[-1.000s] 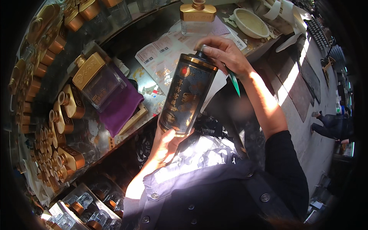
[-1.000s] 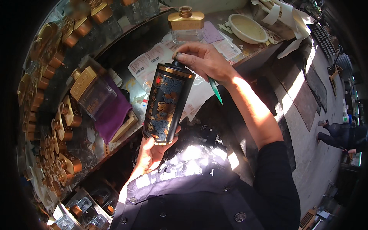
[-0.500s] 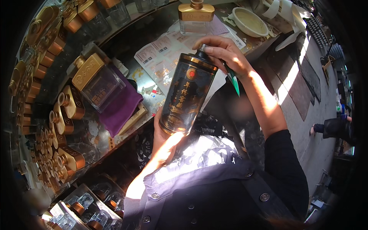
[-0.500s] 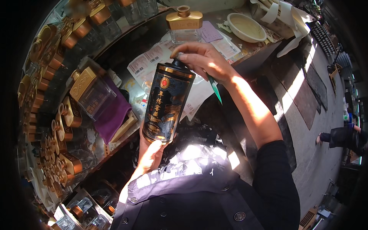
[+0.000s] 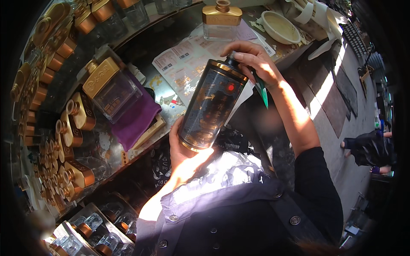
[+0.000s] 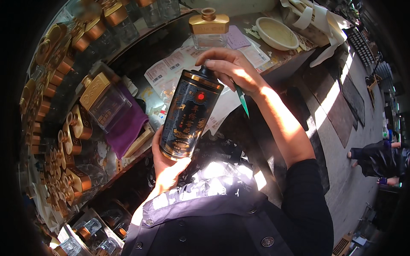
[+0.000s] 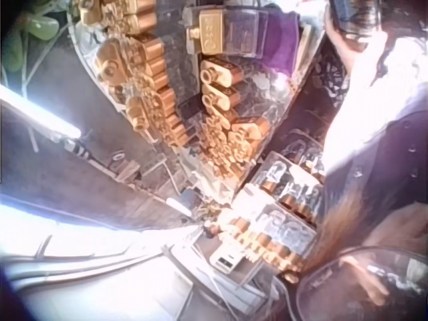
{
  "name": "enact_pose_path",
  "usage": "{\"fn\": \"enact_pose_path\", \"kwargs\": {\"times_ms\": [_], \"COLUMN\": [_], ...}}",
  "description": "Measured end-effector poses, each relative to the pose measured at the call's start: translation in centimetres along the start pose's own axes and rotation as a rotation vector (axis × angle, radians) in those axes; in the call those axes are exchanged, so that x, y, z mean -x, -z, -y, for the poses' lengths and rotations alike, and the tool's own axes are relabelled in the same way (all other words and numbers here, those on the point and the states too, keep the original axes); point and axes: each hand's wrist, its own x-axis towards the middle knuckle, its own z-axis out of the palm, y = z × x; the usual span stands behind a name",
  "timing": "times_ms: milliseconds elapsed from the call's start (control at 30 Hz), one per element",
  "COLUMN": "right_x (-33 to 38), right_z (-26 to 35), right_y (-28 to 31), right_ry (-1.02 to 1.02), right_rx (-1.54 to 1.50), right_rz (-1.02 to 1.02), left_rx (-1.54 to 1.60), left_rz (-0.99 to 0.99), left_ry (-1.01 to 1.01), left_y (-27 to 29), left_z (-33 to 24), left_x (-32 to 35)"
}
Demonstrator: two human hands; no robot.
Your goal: The person applies adhesive labels to the sides of clear plastic containers with gold lids, using a green squeegee to smooth them. They also handle a black cylindrical tin, wiping its surface with a purple cloth. The person repeatedly picks up containers, applies labels, and places them back on the work surface.
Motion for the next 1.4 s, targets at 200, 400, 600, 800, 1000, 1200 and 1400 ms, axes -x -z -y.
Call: {"fn": "enact_pose_path", "kwargs": {"times_ms": [200, 400, 600, 800, 1000, 1200, 1400], "right_x": [-0.3, -0.8, -0.8, -0.9, -1.0, -1.2, -1.1], "right_z": [-0.3, -2.3, -2.8, -3.4, -3.2, -4.1, -3.9], "right_y": [0.1, 1.0, 1.4, 2.0, 1.9, 2.1, 2.4], "right_ry": [0.0, -0.035, -0.015, -0.034, 0.055, -0.046, -0.061], "right_rx": [0.031, -0.011, -0.051, -0.023, 0.016, -0.063, -0.084], "right_rz": [-0.012, -0.085, -0.053, -0.102, -0.122, -0.168, -0.141], "left_rx": [-0.013, 0.105, 0.028, 0.03, 0.058, 0.217, 0.763], "left_rz": [-0.028, 0.033, -0.022, -0.023, 0.039, 0.061, 0.056], "left_ry": [-0.04, 0.041, 0.094, 0.095, 0.145, 0.326, 0.532], "left_y": [-0.4, -0.3, -0.9, -1.2, -0.9, -0.5, 0.7], "left_z": [-0.2, -1.1, -1.9, -2.3, -2.2, -1.9, -1.3], "left_x": [0.0, -0.1, -0.2, -0.6, -1.1, -1.8, -2.1]}}
